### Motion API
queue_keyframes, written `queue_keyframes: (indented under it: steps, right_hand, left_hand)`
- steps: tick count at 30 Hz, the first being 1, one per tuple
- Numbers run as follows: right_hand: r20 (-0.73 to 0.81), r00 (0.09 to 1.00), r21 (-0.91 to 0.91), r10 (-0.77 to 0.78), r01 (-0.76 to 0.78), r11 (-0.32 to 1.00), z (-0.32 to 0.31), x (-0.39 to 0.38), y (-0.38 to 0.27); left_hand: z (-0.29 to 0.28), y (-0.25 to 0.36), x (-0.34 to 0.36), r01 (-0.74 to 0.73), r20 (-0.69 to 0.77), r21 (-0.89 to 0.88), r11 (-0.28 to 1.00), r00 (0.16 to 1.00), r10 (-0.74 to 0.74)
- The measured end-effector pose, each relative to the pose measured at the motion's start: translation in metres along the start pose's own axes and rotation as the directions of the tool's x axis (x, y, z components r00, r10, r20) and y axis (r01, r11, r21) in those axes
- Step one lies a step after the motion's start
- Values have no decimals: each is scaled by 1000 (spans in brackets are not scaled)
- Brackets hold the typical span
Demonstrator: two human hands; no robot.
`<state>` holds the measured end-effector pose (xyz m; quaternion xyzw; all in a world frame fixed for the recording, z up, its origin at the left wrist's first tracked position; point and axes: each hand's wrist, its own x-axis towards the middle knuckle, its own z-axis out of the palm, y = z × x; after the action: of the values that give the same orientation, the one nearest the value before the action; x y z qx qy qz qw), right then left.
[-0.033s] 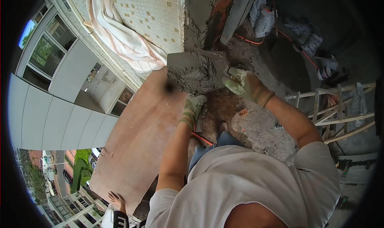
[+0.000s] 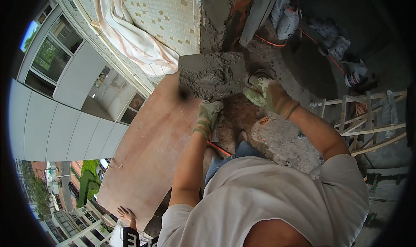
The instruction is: Applying mortar to a brick wall using a trowel while an assistant holds a plywood board.
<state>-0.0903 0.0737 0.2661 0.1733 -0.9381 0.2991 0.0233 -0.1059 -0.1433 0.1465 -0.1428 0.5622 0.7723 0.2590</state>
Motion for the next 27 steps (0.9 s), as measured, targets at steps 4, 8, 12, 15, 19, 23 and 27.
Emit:
queue_keyframes:
  steps: [4,8,12,15,19,23,27]
  right_hand:
    - [70,965,-463,-251,255,849,8,-13,-8]
    - [-70,961,-476,-266,202,856,22,14,-1]
    - [47,996,23,72,-74,997,25,8,-2]
    - [-29,999,-120,-35,31,992,-3,3,-7]
    - [-2,931,-546,-365,305,780,-22,16,13]
    - [-282,854,-508,-437,254,823,15,34,3]
    - [-431,892,-13,-132,141,990,85,77,-10]
  left_hand:
    - [-9,-1,2,-124,-22,29,992,992,125]
    - [13,-38,-15,-270,-44,155,950,959,280]
    - [-1,-49,-3,-95,-58,79,992,993,100]
    - [-26,-25,-2,-188,-32,30,982,982,189]
    - [-44,4,-13,-113,-5,258,960,993,118]
    - [-61,-22,-22,-238,46,657,715,960,277]
    - [-70,-93,-2,-293,37,533,794,945,324]
